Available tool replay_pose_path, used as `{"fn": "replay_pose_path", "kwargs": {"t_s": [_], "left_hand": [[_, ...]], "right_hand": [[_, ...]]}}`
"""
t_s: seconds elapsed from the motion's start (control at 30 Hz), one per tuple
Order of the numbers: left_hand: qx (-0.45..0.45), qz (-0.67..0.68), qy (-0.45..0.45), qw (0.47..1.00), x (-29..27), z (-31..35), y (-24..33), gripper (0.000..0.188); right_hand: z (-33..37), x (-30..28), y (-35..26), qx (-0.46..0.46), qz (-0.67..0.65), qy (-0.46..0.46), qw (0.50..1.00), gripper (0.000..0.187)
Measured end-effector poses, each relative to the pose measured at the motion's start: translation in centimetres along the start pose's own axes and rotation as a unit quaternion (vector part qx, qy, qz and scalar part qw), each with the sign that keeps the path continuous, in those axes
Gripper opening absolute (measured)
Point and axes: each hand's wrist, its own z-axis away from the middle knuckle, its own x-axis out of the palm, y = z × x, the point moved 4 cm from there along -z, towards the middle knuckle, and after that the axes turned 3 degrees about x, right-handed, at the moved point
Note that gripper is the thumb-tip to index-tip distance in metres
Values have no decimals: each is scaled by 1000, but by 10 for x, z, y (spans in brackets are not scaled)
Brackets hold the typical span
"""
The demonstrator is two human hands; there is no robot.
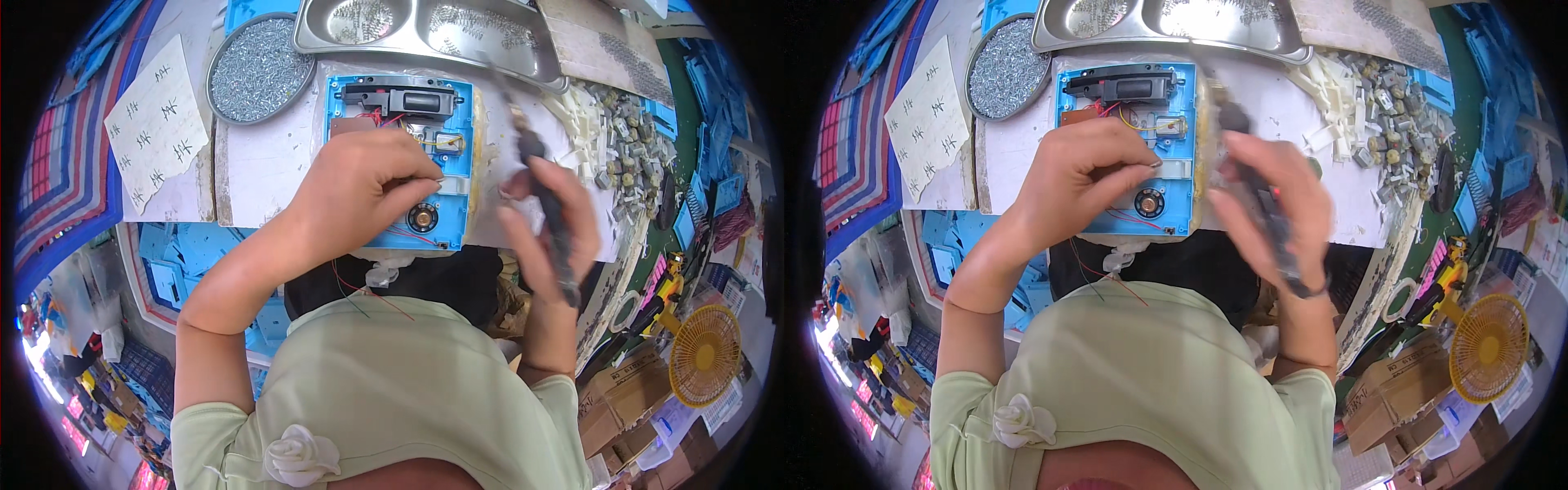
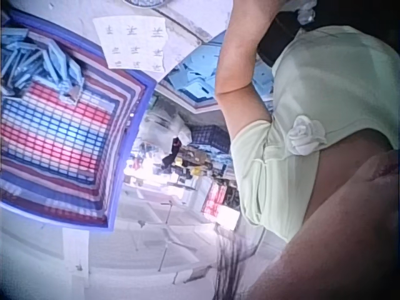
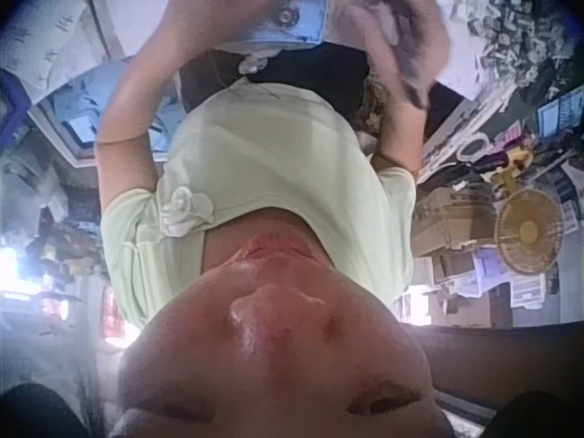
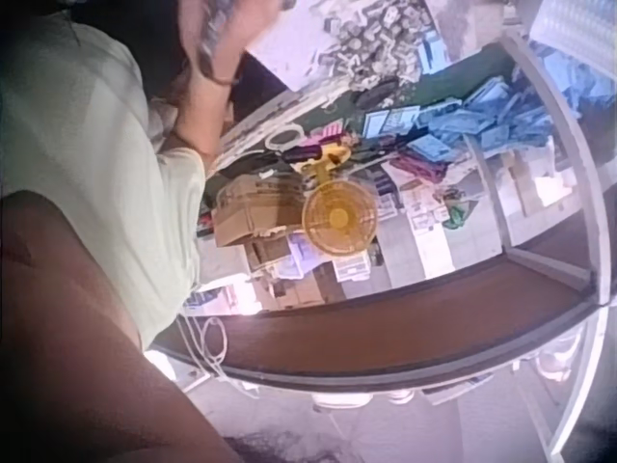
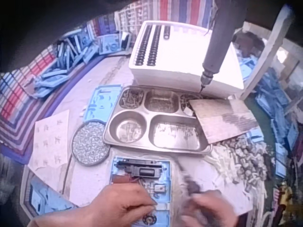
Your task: The recorder is assembling an electronic device by installing internal components, soldering wires, and screwing the casing shut.
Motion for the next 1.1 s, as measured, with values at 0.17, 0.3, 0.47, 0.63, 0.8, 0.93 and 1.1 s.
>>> {"fn": "replay_pose_path", "kwargs": {"t_s": [0.17, 0.3, 0.47, 0.63, 0.8, 0.93, 1.1], "left_hand": [[-87, 24, 0, 996, -4, -3, -2, 8], [-98, 22, 1, 995, -5, -4, -1, 7], [-137, 67, 8, 988, -4, -2, -4, 7], [-108, 93, 30, 989, -1, -1, -4, 7], [-28, 18, 4, 999, -1, 2, -3, 7], [59, -68, -27, 996, -2, 9, 6, 16], [86, -134, -60, 985, 1, 11, 8, 25]], "right_hand": [[-24, 46, -1, -23, -30, -8, 999, 59], [-29, 50, 0, -22, -29, -6, 999, 58], [-28, 48, -2, -36, -8, 4, 999, 60], [-23, 47, -8, -62, 51, 17, 997, 59], [-15, 34, -13, -61, 84, 3, 995, 51], [14, -40, -2, 70, -36, 70, 994, 32], [2, -45, -16, 18, -103, -98, 990, 27]]}}
